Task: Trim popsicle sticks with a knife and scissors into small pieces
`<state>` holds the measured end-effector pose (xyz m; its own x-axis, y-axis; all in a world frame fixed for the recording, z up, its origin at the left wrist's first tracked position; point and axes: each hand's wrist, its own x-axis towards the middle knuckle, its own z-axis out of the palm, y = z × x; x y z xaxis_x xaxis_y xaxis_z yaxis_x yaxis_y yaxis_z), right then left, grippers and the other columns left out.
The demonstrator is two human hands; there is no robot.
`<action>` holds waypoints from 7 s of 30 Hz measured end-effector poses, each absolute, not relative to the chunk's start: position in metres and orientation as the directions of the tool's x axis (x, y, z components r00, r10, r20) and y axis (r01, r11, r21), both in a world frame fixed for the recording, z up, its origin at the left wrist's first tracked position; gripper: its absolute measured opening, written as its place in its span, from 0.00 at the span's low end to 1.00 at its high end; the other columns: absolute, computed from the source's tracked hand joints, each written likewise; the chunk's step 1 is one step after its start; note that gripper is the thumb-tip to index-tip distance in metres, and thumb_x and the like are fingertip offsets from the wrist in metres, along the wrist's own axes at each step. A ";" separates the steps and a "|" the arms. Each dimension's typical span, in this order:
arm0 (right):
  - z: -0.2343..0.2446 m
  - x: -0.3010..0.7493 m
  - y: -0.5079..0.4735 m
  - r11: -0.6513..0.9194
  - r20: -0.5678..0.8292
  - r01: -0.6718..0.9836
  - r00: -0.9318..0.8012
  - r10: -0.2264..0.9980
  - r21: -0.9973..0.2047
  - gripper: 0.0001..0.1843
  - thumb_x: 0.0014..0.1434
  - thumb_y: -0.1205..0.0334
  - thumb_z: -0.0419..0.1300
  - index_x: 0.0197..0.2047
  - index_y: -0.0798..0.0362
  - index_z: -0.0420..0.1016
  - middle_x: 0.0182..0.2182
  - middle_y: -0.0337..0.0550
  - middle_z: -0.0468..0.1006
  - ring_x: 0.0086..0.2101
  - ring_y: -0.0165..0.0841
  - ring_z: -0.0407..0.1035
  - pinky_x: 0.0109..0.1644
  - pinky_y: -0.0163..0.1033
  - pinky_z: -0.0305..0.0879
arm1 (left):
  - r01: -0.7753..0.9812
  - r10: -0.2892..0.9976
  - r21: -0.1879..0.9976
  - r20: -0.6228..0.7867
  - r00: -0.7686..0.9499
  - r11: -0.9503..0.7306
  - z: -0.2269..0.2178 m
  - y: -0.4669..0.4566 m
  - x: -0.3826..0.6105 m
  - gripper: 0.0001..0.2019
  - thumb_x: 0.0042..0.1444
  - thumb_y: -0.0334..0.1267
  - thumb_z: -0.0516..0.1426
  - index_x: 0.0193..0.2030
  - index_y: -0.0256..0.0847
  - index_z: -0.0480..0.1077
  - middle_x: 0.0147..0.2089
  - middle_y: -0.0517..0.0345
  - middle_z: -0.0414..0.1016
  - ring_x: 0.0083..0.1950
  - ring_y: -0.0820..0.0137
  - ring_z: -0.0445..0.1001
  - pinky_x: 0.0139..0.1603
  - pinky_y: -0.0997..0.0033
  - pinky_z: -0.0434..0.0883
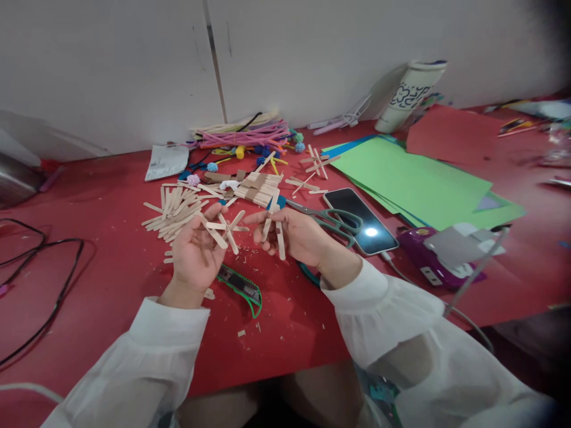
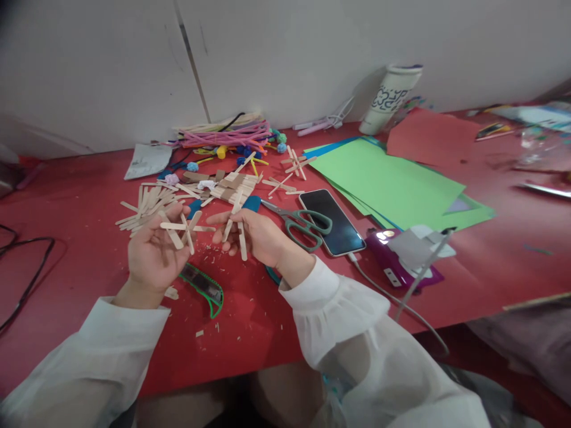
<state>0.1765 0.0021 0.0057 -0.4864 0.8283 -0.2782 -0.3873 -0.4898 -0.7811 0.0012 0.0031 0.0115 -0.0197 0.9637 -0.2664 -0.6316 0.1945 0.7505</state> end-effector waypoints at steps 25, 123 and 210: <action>0.003 0.169 -0.002 -0.443 -0.327 -0.270 -0.383 0.864 -0.855 0.17 0.59 0.65 0.43 0.39 0.58 0.72 0.21 0.41 0.74 0.17 0.27 0.65 0.16 0.30 0.59 | -0.644 0.964 0.731 -0.261 0.040 0.225 0.011 0.001 -0.001 0.16 0.57 0.35 0.46 0.31 0.38 0.74 0.33 0.55 0.78 0.30 0.74 0.75 0.34 0.73 0.75; -0.005 0.163 -0.004 -0.082 -0.097 0.069 -0.247 0.964 -0.994 0.14 0.49 0.51 0.60 0.26 0.55 0.68 0.16 0.28 0.55 0.18 0.22 0.45 0.23 0.34 0.39 | -0.603 0.923 0.701 -0.323 0.207 0.380 0.008 0.003 0.004 0.18 0.59 0.31 0.45 0.50 0.37 0.71 0.49 0.50 0.76 0.46 0.68 0.75 0.44 0.68 0.74; -0.005 0.172 0.001 0.125 0.091 0.329 -0.118 0.989 -0.936 0.15 0.54 0.50 0.58 0.33 0.54 0.72 0.15 0.28 0.50 0.18 0.23 0.45 0.21 0.34 0.40 | -0.089 0.996 0.993 -0.074 0.043 0.078 -0.003 0.003 0.004 0.13 0.49 0.41 0.53 0.29 0.38 0.77 0.24 0.58 0.71 0.26 0.73 0.67 0.28 0.73 0.65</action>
<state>0.1724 0.0011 -0.0051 -0.1179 0.9889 0.0908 0.3289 0.1252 -0.9360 0.0042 0.0031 -0.0029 0.0426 0.9963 -0.0741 -0.0892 0.0777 0.9930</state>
